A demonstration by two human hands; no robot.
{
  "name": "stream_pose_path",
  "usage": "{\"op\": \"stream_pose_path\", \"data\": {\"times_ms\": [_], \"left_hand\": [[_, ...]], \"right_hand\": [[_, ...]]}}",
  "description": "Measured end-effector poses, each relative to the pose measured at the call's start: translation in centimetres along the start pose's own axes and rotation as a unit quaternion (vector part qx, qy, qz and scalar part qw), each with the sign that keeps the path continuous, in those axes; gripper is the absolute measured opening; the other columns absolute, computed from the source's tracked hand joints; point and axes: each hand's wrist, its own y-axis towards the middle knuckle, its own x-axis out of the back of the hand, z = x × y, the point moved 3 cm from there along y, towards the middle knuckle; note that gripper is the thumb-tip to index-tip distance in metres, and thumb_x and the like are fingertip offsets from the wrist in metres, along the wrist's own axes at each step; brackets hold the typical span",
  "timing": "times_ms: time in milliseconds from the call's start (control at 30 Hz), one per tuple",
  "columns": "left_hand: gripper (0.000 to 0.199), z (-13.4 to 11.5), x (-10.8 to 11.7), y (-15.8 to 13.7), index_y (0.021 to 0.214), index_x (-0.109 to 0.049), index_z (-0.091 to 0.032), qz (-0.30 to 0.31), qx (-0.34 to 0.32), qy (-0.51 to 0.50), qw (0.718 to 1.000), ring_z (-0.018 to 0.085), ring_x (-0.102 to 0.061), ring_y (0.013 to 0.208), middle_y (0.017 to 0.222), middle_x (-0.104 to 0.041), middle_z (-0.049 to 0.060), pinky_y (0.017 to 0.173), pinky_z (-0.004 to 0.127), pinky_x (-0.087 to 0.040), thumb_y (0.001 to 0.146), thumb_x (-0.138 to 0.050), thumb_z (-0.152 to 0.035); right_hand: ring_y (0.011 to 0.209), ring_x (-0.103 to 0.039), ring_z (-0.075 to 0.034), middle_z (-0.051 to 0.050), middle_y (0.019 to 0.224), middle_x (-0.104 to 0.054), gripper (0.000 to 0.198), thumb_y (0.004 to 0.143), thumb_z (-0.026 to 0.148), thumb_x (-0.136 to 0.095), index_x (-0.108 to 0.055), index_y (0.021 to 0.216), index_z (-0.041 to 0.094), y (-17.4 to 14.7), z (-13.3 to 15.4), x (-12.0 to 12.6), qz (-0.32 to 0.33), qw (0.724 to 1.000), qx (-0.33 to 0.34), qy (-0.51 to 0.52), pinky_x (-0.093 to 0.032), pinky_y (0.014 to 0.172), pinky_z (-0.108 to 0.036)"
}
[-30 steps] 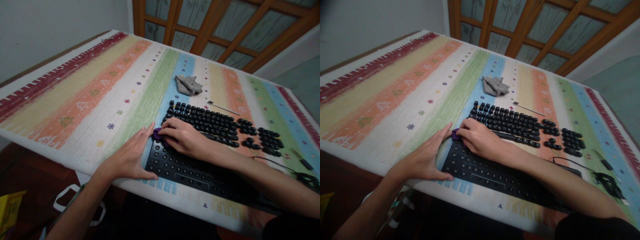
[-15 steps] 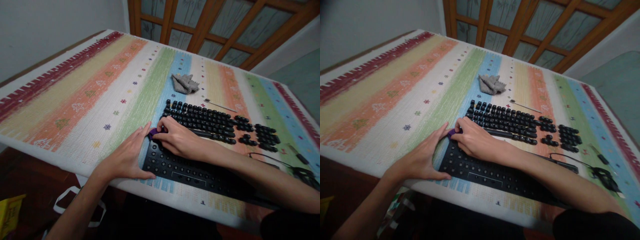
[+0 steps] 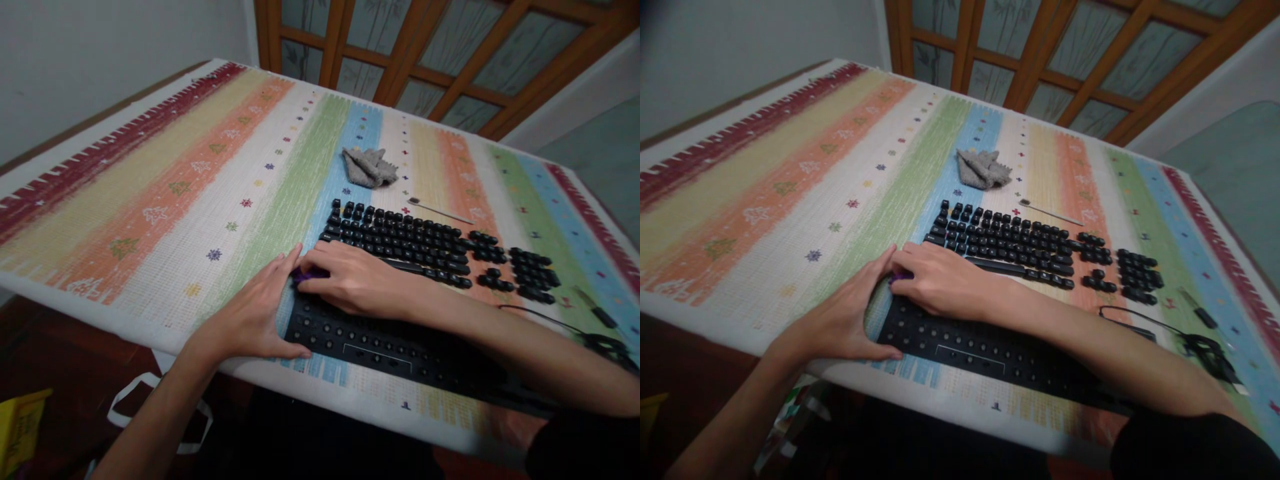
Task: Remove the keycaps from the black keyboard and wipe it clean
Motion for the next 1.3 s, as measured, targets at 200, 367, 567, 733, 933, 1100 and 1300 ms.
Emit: {"op": "stream_pose_path", "data": {"times_ms": [200,367,567,733,933,1100,1300], "left_hand": [[0.145,0.1,-0.1,-0.1,0.155,0.02,-0.026,-0.008,0.0,0.001,1.0,0.046,-0.029,0.146,0.163,-0.017,0.022,0.114,0.064,-0.035,0.061,-0.083,-0.064],[0.146,-0.1,0.0,-0.1,0.155,0.02,-0.026,-0.005,0.001,-0.002,1.0,0.044,-0.029,0.146,0.162,-0.023,0.021,0.115,0.063,-0.033,0.06,-0.083,-0.064],[0.147,-0.1,0.0,-0.1,0.155,0.021,-0.027,0.004,0.008,-0.003,1.0,0.044,-0.026,0.147,0.164,-0.016,0.022,0.115,0.063,-0.033,0.06,-0.086,-0.06],[0.147,-0.2,0.0,-0.1,0.155,0.021,-0.025,-0.002,0.004,0.001,1.0,0.044,-0.027,0.147,0.164,-0.015,0.023,0.116,0.062,-0.033,0.06,-0.085,-0.061],[0.142,-0.3,0.1,0.0,0.156,0.016,-0.026,-0.004,-0.014,-0.011,1.0,0.042,-0.028,0.147,0.162,-0.023,0.021,0.117,0.062,-0.031,0.062,-0.085,-0.06],[0.145,0.0,-0.1,0.0,0.157,0.016,-0.028,-0.009,0.001,-0.027,1.0,0.046,-0.028,0.146,0.165,-0.017,0.017,0.117,0.065,-0.032,0.058,-0.085,-0.063],[0.145,-0.2,0.0,0.1,0.157,0.014,-0.024,-0.001,0.004,-0.021,1.0,0.045,-0.027,0.147,0.164,-0.016,0.02,0.118,0.064,-0.03,0.058,-0.085,-0.062]], "right_hand": [[0.094,-0.062,-0.018,-0.01,0.103,-0.067,0.024,0.095,0.008,-0.049,-0.06,0.115,0.013,-0.4,-1.1,1.8,-0.087,0.985,-0.066,0.133,-0.052,0.086,-0.034],[0.087,-0.06,-0.018,-0.01,0.096,-0.068,0.022,0.096,0.012,-0.051,-0.063,0.113,0.01,-0.5,0.3,1.3,-0.073,0.99,-0.041,0.11,-0.051,0.078,-0.031],[0.089,-0.054,-0.022,-0.01,0.083,-0.066,0.027,0.1,0.014,-0.04,-0.066,0.099,0.01,-0.1,0.9,-0.6,-0.02,1.0,0.023,-0.006,-0.047,0.078,-0.034],[0.085,-0.051,-0.022,-0.011,0.083,-0.064,0.029,0.1,0.011,-0.037,-0.065,0.091,0.011,0.2,1.4,-1.5,-0.059,0.997,-0.01,-0.047,-0.043,0.074,-0.034],[0.081,-0.052,-0.02,-0.01,0.085,-0.064,0.019,0.096,0.013,-0.045,-0.064,0.096,0.012,0.0,2.7,-1.1,-0.058,0.993,-0.041,0.089,-0.047,0.072,-0.033],[0.078,-0.057,-0.018,-0.005,0.084,-0.066,0.015,0.094,0.012,-0.052,-0.063,0.1,0.018,-1.0,1.6,2.8,-0.232,0.96,-0.131,0.087,-0.049,0.073,-0.034],[0.076,-0.051,-0.019,-0.005,0.081,-0.064,0.015,0.094,0.012,-0.052,-0.063,0.102,0.017,-1.9,1.9,1.9,-0.19,0.975,-0.109,0.032,-0.047,0.068,-0.032]]}}
